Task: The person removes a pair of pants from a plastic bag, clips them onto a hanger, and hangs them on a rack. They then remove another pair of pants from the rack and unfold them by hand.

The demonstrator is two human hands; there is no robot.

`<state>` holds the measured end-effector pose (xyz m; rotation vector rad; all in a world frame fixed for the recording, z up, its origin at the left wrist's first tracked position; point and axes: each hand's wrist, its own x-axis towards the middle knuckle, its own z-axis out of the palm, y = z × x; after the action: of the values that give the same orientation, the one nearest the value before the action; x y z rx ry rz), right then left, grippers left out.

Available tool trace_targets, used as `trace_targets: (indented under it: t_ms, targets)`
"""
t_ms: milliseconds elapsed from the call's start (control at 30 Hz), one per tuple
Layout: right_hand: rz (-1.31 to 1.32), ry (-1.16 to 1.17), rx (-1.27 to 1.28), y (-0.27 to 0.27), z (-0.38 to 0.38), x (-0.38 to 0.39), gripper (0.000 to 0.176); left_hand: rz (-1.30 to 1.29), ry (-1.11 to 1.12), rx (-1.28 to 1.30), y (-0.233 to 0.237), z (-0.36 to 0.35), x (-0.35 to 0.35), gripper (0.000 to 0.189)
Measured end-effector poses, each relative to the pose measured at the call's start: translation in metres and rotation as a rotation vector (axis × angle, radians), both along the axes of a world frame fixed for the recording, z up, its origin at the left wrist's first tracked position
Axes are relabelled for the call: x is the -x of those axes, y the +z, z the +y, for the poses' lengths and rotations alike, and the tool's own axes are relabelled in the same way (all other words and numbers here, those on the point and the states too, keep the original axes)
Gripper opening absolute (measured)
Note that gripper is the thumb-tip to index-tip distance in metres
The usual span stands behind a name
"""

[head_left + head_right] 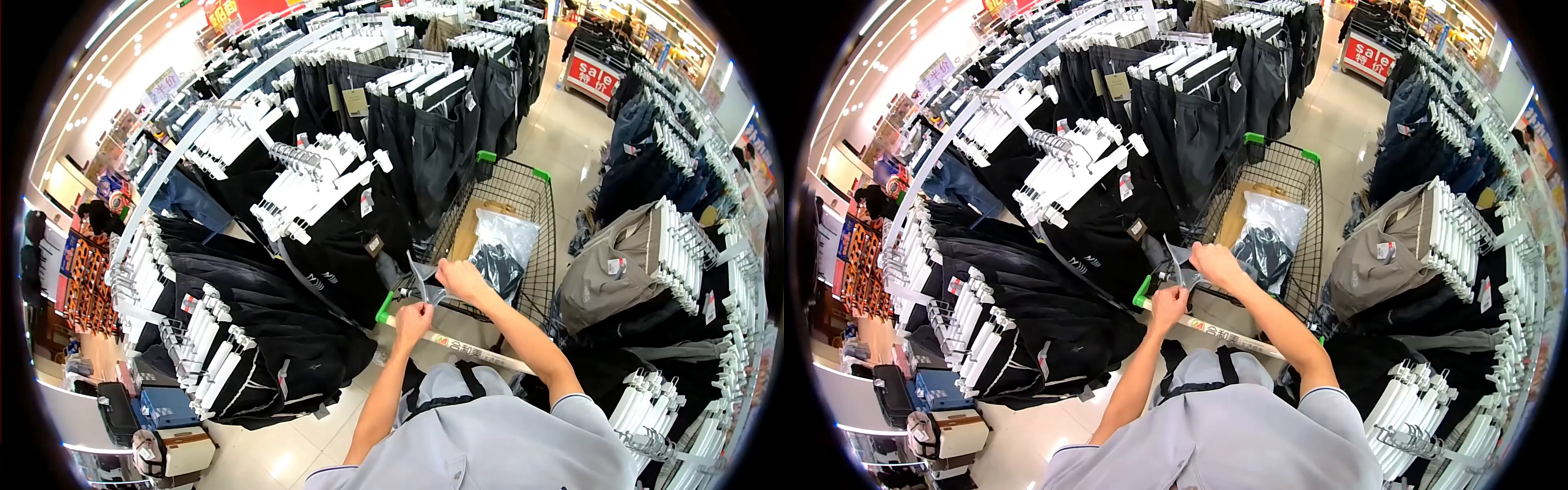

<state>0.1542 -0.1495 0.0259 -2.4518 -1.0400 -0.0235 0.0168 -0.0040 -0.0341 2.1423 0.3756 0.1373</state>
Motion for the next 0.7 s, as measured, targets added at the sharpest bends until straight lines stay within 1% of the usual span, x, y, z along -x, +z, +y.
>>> trace_targets:
  t_ms: [67,100,167,200,267,300,333,367,433,467,533,567,600,700]
  targets:
    - [0.02,0.032,0.053,0.004,-0.006,-0.003,0.028,0.041,0.021,-0.077,0.003,-0.003,-0.001,0.037]
    - [0.018,0.03,0.055,0.004,-0.007,-0.003,0.028,0.038,0.019,-0.075,0.003,-0.003,-0.002,0.037]
    - [0.04,0.055,0.103,0.004,-0.009,0.005,0.026,0.055,-0.031,-0.112,0.005,0.0,-0.002,0.038]
    - [0.039,0.055,0.104,0.0,-0.009,0.008,0.026,0.054,-0.03,-0.111,0.002,0.001,-0.003,0.038]
    - [0.039,0.03,0.083,-0.01,-0.007,0.015,0.023,0.053,-0.099,-0.196,-0.004,0.002,-0.003,0.037]
    - [0.061,0.008,0.123,-0.009,-0.005,0.018,0.022,0.053,-0.1,-0.196,-0.001,0.002,-0.003,0.037]
    - [0.061,0.007,0.123,-0.012,-0.003,0.021,0.022,0.065,-0.108,-0.137,0.003,0.002,-0.002,0.037]
    - [0.056,0.004,0.084,-0.014,-0.001,0.024,0.022,0.077,-0.117,-0.079,0.007,0.001,-0.002,0.037]
    - [0.067,-0.015,-0.009,-0.032,0.002,0.023,0.024,0.09,-0.133,-0.057,0.004,0.002,-0.003,0.038]
    - [0.068,-0.009,-0.011,-0.042,0.001,0.017,0.024,0.098,-0.145,-0.035,0.002,0.003,-0.003,0.038]
    - [0.165,-0.08,0.108,-0.056,-0.009,0.004,0.029,0.097,-0.133,-0.068,0.005,0.003,-0.002,0.038]
    - [0.248,-0.113,0.129,-0.061,-0.017,-0.002,0.033,0.096,-0.129,-0.095,0.007,0.002,0.002,0.038]
    - [0.281,-0.114,0.164,-0.072,-0.025,-0.011,0.032,0.1,-0.132,-0.097,0.006,0.001,0.004,0.038]
    - [0.353,-0.129,0.318,-0.083,-0.055,-0.028,0.034,0.109,-0.116,-0.143,0.003,-0.006,0.006,0.038]
